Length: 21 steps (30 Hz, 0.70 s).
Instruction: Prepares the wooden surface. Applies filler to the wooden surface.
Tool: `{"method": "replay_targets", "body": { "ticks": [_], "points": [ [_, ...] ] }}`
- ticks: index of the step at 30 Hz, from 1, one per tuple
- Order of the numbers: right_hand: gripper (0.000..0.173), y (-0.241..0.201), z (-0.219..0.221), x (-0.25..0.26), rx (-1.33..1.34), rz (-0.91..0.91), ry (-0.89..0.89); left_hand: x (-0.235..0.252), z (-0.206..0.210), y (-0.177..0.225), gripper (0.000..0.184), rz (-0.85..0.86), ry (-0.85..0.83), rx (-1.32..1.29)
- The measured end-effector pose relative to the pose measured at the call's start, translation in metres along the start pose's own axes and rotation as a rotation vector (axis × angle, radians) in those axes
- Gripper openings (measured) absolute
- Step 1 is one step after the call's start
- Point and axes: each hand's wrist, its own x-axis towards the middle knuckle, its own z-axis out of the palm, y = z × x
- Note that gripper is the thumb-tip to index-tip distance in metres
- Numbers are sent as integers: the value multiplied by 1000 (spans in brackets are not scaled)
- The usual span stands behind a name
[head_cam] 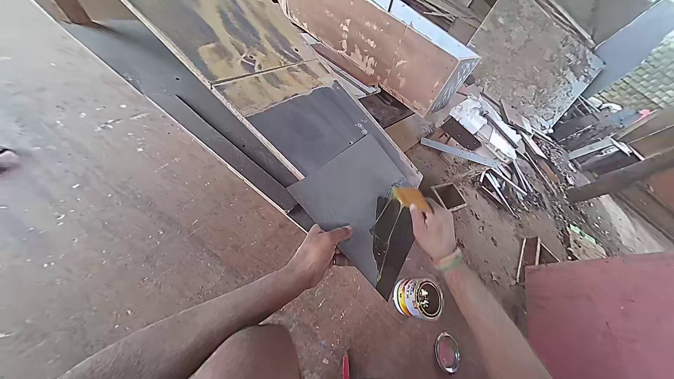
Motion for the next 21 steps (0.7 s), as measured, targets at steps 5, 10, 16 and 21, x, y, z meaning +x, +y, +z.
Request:
{"method": "replay_targets", "body": {
  "ticks": [5, 10, 16, 21],
  "points": [
    [34, -5, 25, 37, -122, 93, -52, 2, -4, 0, 23, 8, -30, -9],
    [29, -57, 20, -29, 61, -303, 32, 4, -7, 0, 22, 1, -84, -4],
    [36, -39, 4, 31, -25, 9, -69, -4, -8, 6, 16, -42, -134, -81],
    [35, -42, 31, 60, -64, 61, -66, 0, -15, 5, 18, -28, -231, -62]
  ]
}}
